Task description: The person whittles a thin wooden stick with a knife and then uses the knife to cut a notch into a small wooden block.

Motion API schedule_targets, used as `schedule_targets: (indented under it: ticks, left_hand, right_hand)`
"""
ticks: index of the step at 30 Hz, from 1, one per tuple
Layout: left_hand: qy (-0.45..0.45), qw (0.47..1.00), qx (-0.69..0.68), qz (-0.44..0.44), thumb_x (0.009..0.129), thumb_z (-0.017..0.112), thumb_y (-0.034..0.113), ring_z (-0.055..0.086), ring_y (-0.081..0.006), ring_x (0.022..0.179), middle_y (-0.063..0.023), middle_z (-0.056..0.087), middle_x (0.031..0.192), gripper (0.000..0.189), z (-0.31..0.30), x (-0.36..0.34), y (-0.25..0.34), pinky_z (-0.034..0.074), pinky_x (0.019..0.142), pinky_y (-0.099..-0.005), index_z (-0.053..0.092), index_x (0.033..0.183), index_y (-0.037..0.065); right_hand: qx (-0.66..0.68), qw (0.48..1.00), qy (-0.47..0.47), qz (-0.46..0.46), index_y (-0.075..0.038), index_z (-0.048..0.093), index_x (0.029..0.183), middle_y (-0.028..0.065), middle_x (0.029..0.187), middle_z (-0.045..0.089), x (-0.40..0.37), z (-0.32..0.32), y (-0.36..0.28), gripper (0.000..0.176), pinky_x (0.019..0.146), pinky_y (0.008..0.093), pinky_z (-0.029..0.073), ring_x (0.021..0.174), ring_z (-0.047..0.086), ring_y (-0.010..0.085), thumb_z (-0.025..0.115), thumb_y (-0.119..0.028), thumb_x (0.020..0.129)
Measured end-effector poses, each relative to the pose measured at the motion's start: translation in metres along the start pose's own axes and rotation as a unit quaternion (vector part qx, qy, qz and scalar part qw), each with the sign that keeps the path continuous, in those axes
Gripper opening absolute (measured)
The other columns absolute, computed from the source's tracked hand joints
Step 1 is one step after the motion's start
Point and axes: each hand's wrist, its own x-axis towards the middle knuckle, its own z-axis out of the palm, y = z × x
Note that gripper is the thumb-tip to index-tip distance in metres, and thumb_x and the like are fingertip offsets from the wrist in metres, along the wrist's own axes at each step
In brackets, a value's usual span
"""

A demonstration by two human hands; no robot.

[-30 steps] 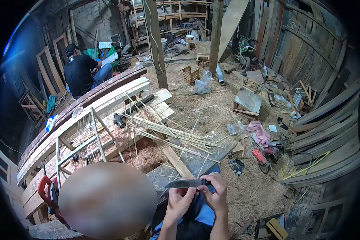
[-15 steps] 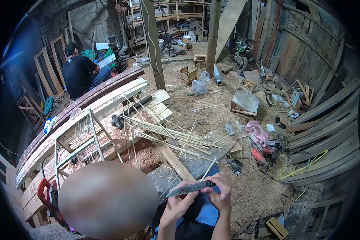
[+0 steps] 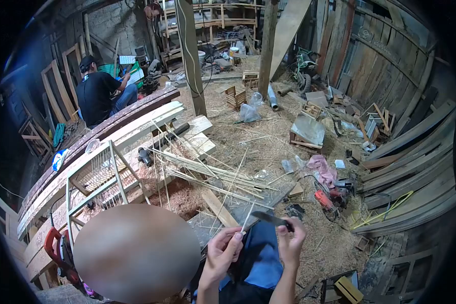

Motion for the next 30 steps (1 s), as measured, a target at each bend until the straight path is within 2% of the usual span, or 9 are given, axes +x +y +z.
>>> schedule_targets:
  ticks: [5, 8, 12, 14, 17, 21, 23, 26, 30]
  left_hand:
    - [0.002, 0.998, -0.055, -0.008, 0.1, 0.062, 0.01, 0.045, -0.004, 0.056, -0.0059, 0.062, 0.077, 0.015, -0.003, 0.001, -0.009, 0.036, 0.048, -0.0212, 0.063, 0.109, -0.002]
    - [0.04, 0.998, -0.011, 0.042, 0.095, 0.067, 0.005, 0.056, -0.0065, 0.063, -0.0056, 0.068, 0.082, 0.008, 0.0, -0.001, -0.009, 0.045, 0.054, -0.0221, 0.065, 0.1, -0.002]
    - [0.067, 0.993, 0.07, 0.064, 0.095, 0.067, 0.004, 0.058, -0.0063, 0.065, -0.0045, 0.068, 0.083, 0.009, -0.001, -0.002, -0.011, 0.046, 0.055, -0.0219, 0.066, 0.101, -0.002]
    - [0.05, 0.994, 0.068, 0.073, 0.094, 0.067, 0.0, 0.061, -0.0055, 0.078, -0.0038, 0.07, 0.093, 0.011, 0.0, -0.002, -0.013, 0.05, 0.068, -0.0216, 0.067, 0.104, -0.003]
    - [0.069, 0.978, 0.117, 0.156, 0.091, 0.07, -0.001, 0.062, -0.006, 0.077, -0.0032, 0.07, 0.091, 0.012, 0.006, -0.001, -0.016, 0.05, 0.068, -0.0214, 0.069, 0.103, -0.004]
    - [0.103, 0.954, 0.204, 0.196, 0.086, 0.072, -0.003, 0.065, -0.0085, 0.073, -0.0042, 0.071, 0.085, 0.015, 0.005, -0.003, -0.008, 0.051, 0.062, -0.0248, 0.073, 0.101, -0.005]
    - [0.102, 0.897, 0.36, 0.233, 0.084, 0.073, -0.005, 0.064, -0.0076, 0.071, -0.0044, 0.072, 0.08, 0.018, 0.005, -0.006, -0.002, 0.051, 0.062, -0.0249, 0.075, 0.102, -0.004]
    - [0.093, 0.896, 0.299, 0.315, 0.084, 0.074, -0.006, 0.059, -0.0035, 0.066, -0.0043, 0.069, 0.076, 0.016, 0.008, 0.0, -0.008, 0.045, 0.056, -0.021, 0.075, 0.1, -0.003]
    - [0.065, 0.913, 0.308, 0.261, 0.085, 0.074, -0.006, 0.06, -0.004, 0.065, -0.0048, 0.07, 0.075, 0.014, 0.008, 0.001, -0.008, 0.045, 0.055, -0.0211, 0.075, 0.099, -0.004]
  right_hand:
    - [0.012, 0.99, -0.113, -0.078, -0.003, 0.07, 0.088, 0.0077, 0.076, 0.063, -0.005, 0.026, -0.026, 0.041, 0.066, 0.0368, 0.043, 0.07, 0.058, 0.0258, 0.078, -0.043, 0.083]
    - [-0.014, 0.984, -0.14, -0.109, -0.004, 0.071, 0.088, 0.0067, 0.078, 0.065, -0.008, 0.032, -0.029, 0.039, 0.066, 0.0372, 0.042, 0.07, 0.058, 0.0254, 0.08, -0.041, 0.08]
    - [-0.021, 0.983, -0.136, -0.124, -0.005, 0.072, 0.089, 0.0055, 0.077, 0.065, -0.005, 0.027, -0.035, 0.039, 0.065, 0.0373, 0.042, 0.069, 0.059, 0.0251, 0.082, -0.041, 0.078]
    - [-0.028, 0.98, -0.143, -0.137, -0.005, 0.073, 0.088, 0.0047, 0.076, 0.065, -0.003, 0.025, -0.037, 0.04, 0.065, 0.0368, 0.042, 0.069, 0.059, 0.0248, 0.082, -0.042, 0.076]
    - [-0.024, 0.98, -0.141, -0.139, -0.005, 0.073, 0.088, 0.0045, 0.075, 0.065, -0.004, 0.026, -0.037, 0.04, 0.064, 0.0367, 0.042, 0.068, 0.059, 0.0244, 0.082, -0.042, 0.076]
    - [-0.028, 0.979, -0.142, -0.142, -0.005, 0.073, 0.088, 0.0044, 0.075, 0.065, -0.005, 0.028, -0.038, 0.04, 0.063, 0.0367, 0.042, 0.068, 0.059, 0.0244, 0.083, -0.042, 0.075]
    - [-0.026, 0.981, -0.13, -0.141, -0.006, 0.073, 0.088, 0.004, 0.074, 0.065, -0.006, 0.029, -0.037, 0.04, 0.065, 0.0365, 0.042, 0.068, 0.059, 0.0239, 0.083, -0.042, 0.074]
    - [-0.048, 0.978, -0.108, -0.172, -0.007, 0.072, 0.087, 0.0036, 0.074, 0.064, -0.004, 0.026, -0.038, 0.039, 0.068, 0.0372, 0.041, 0.069, 0.058, 0.0236, 0.083, -0.042, 0.074]
    - [-0.083, 0.977, -0.071, -0.184, -0.007, 0.071, 0.086, 0.0029, 0.073, 0.064, -0.002, 0.02, -0.032, 0.038, 0.07, 0.0377, 0.041, 0.069, 0.058, 0.0233, 0.082, -0.042, 0.075]
